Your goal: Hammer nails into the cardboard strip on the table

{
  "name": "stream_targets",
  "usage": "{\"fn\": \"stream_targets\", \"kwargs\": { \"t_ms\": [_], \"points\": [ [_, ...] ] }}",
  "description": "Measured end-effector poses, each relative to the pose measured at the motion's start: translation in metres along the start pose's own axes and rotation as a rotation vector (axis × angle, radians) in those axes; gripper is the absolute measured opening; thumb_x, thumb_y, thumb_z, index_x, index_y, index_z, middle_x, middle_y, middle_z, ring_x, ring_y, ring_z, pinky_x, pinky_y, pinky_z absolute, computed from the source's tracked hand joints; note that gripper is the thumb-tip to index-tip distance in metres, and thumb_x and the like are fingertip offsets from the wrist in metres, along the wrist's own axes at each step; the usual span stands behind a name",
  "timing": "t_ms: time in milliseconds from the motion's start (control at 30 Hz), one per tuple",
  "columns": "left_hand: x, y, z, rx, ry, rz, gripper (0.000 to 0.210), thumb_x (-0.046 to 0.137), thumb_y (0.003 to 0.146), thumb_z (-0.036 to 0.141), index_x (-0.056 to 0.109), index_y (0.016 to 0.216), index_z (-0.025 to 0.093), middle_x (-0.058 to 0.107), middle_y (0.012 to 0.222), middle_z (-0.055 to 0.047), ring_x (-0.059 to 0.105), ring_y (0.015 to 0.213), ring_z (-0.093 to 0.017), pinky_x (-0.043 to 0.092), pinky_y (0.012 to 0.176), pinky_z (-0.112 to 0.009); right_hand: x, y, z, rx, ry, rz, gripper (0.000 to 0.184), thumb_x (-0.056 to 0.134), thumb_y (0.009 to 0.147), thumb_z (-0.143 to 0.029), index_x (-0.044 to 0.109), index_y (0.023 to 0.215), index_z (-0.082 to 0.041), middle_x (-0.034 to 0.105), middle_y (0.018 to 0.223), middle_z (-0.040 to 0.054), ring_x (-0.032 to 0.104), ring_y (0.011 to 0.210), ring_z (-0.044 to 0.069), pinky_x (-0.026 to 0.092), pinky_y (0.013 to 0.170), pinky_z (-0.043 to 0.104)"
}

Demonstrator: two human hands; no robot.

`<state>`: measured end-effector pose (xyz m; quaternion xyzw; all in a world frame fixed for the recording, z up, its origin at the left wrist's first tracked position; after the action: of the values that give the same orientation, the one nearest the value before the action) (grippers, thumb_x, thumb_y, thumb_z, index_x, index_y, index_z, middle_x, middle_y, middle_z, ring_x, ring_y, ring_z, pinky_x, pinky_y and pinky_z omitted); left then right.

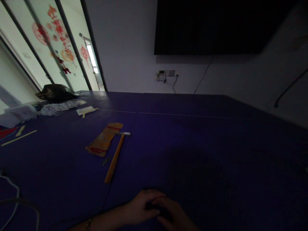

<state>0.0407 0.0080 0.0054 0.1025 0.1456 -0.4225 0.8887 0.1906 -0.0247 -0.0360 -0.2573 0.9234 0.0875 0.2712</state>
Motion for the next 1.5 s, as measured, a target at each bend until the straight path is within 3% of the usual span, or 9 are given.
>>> {"fn": "stream_targets", "kwargs": {
  "t_ms": [200,433,1167,1500],
  "points": [
    [0.0,-0.001,-0.004,-0.012,0.015,0.019,0.048,0.057,0.075,0.013,0.048,0.121,0.021,0.058,0.113,-0.006,0.055,0.101,-0.019,0.042,0.088,-0.031,0.004,-0.001,0.008,0.011,0.018,0.017,0.037,0.057,0.075,-0.023,0.056,0.112,-0.022,0.062,0.114,0.0093,0.056,0.106,0.022,0.043,0.091,0.036],
    [0.0,0.0,-0.001,0.018,-0.02,-0.014,0.044,0.056,0.077,0.016,0.048,0.12,0.021,0.059,0.114,-0.007,0.054,0.104,-0.019,0.041,0.091,-0.033,-0.001,0.003,-0.006,-0.018,0.032,-0.017,0.035,0.054,0.075,-0.02,0.057,0.11,-0.02,0.062,0.113,0.0109,0.057,0.105,0.022,0.044,0.09,0.036],
    [0.0,-0.001,-0.003,0.008,0.006,0.012,0.048,0.056,0.076,0.014,0.046,0.122,0.022,0.057,0.117,-0.007,0.053,0.104,-0.018,0.041,0.091,-0.032,0.0,0.001,-0.002,-0.012,-0.031,0.027,0.034,0.054,0.076,-0.021,0.057,0.11,-0.022,0.064,0.112,0.0098,0.057,0.104,0.022,0.046,0.089,0.035],
    [0.0,0.0,-0.004,0.007,0.023,-0.003,0.046,0.056,0.076,0.015,0.048,0.121,0.021,0.058,0.113,-0.007,0.055,0.1,-0.019,0.043,0.087,-0.031,-0.002,0.002,-0.007,-0.015,-0.01,-0.015,0.036,0.054,0.074,-0.019,0.057,0.111,-0.02,0.063,0.114,0.0104,0.057,0.106,0.022,0.044,0.09,0.036]
  ]
}}
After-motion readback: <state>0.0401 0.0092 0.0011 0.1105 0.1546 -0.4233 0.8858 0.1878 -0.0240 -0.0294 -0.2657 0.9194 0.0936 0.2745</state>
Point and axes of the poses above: each hand's wrist, its own y-axis towards the middle knuckle, its own x-axis out of the palm, z = x × y, the point moved 3 cm from there along y, towards the middle knuckle
